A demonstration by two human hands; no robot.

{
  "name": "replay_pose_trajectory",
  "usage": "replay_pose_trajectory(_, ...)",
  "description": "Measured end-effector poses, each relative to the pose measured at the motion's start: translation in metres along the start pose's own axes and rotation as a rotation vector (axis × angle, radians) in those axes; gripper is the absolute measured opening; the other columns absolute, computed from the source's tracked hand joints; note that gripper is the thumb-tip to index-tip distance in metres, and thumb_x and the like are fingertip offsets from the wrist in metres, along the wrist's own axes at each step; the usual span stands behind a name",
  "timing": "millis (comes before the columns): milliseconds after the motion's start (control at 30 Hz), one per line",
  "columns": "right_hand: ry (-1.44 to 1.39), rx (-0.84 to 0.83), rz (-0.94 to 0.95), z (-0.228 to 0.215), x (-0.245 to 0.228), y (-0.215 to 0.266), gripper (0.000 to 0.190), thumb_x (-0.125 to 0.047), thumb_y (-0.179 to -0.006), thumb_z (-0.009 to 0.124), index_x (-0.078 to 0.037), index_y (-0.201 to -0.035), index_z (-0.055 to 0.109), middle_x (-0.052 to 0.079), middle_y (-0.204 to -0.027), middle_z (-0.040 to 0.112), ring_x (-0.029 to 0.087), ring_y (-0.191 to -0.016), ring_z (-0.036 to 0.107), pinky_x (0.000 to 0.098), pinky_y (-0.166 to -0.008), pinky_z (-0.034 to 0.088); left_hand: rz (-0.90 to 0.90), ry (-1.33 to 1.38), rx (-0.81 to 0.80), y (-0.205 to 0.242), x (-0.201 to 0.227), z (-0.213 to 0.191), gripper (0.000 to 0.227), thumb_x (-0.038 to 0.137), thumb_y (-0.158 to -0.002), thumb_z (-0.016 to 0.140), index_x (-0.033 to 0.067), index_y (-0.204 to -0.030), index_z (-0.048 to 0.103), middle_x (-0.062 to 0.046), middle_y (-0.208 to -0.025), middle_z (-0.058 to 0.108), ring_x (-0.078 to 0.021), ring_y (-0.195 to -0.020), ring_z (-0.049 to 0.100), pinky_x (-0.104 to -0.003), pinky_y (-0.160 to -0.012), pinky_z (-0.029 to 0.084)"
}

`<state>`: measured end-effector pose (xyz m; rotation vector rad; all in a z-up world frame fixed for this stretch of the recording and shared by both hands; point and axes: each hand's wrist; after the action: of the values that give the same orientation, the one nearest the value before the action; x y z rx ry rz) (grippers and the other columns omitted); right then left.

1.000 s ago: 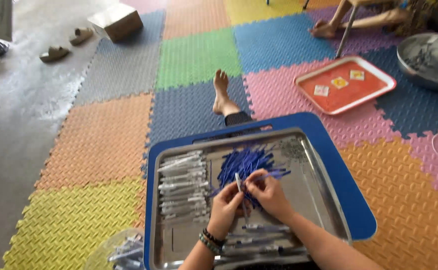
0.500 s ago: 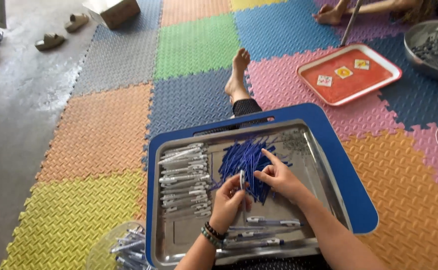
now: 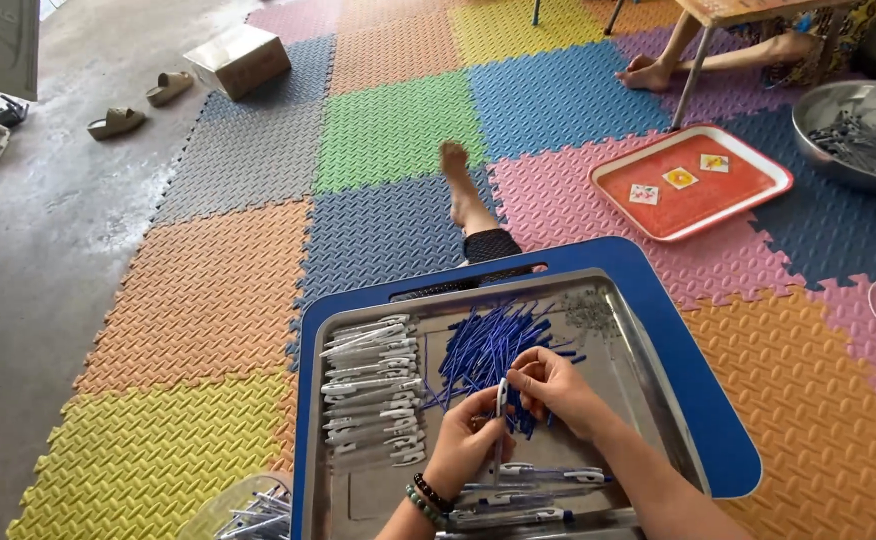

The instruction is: Assembling pens by inserting ink refills into pen bodies on a metal tray.

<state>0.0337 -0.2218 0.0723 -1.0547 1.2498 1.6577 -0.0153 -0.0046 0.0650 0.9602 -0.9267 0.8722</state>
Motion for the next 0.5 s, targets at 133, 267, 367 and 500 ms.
replay_pose_trajectory(133,-0.032,-0.015,0.015,0.001,-0.001,0.001,0.026,-0.023,-0.1,0.085,0.003,-0.102,0.079,0.013,-0.07,0.069,0.018,-0.056,0.059,0.0285,-0.05,0.047,-0.024,0.021,-0.008,0.002,0.002,0.001,0.048,-0.006,-0.1,0.067,-0.0033,-0.148,0.071,-0.015,-0.111,0.082,-0.0165,-0.069,0.077,-0.025,-0.057,0.059)
replay_pose_trajectory(267,0.011,-0.011,0.033,-0.001,-0.001,0.002,0.024,-0.019,-0.102,0.084,0.004,-0.097,0.078,0.013,-0.07,0.068,0.018,-0.056,0.057,0.0293,-0.051,0.048,-0.05,-0.025,-0.03,0.001,-0.004,0.0,0.05,-0.006,-0.101,0.066,-0.0021,-0.151,0.069,-0.014,-0.11,0.081,-0.0158,-0.071,0.078,-0.024,-0.058,0.062)
replay_pose_trajectory(367,0.036,-0.006,0.004,-0.005,-0.001,0.003,0.02,-0.014,-0.104,0.081,0.005,-0.097,0.08,0.012,-0.07,0.069,0.017,-0.057,0.057,0.0291,-0.052,0.049,-0.077,-0.047,-0.038,0.001,-0.001,0.001,0.052,-0.005,-0.101,0.066,-0.0018,-0.153,0.067,-0.013,-0.11,0.081,-0.0157,-0.071,0.078,-0.024,-0.059,0.063)
replay_pose_trajectory(500,-0.003,-0.001,-0.054,-0.011,0.0,-0.002,0.02,-0.009,-0.11,0.07,0.004,-0.115,0.085,0.01,-0.075,0.069,0.014,-0.063,0.058,0.0274,-0.056,0.049,-0.113,-0.024,-0.063,0.0,0.001,-0.001,0.052,-0.005,-0.1,0.065,-0.0033,-0.152,0.067,-0.014,-0.115,0.081,-0.0159,-0.072,0.078,-0.025,-0.058,0.066)
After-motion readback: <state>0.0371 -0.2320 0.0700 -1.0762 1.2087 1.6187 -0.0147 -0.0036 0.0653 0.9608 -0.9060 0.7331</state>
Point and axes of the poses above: each hand's wrist, its own y-axis away from the middle knuckle, its own z-axis out of the palm, x = y × z
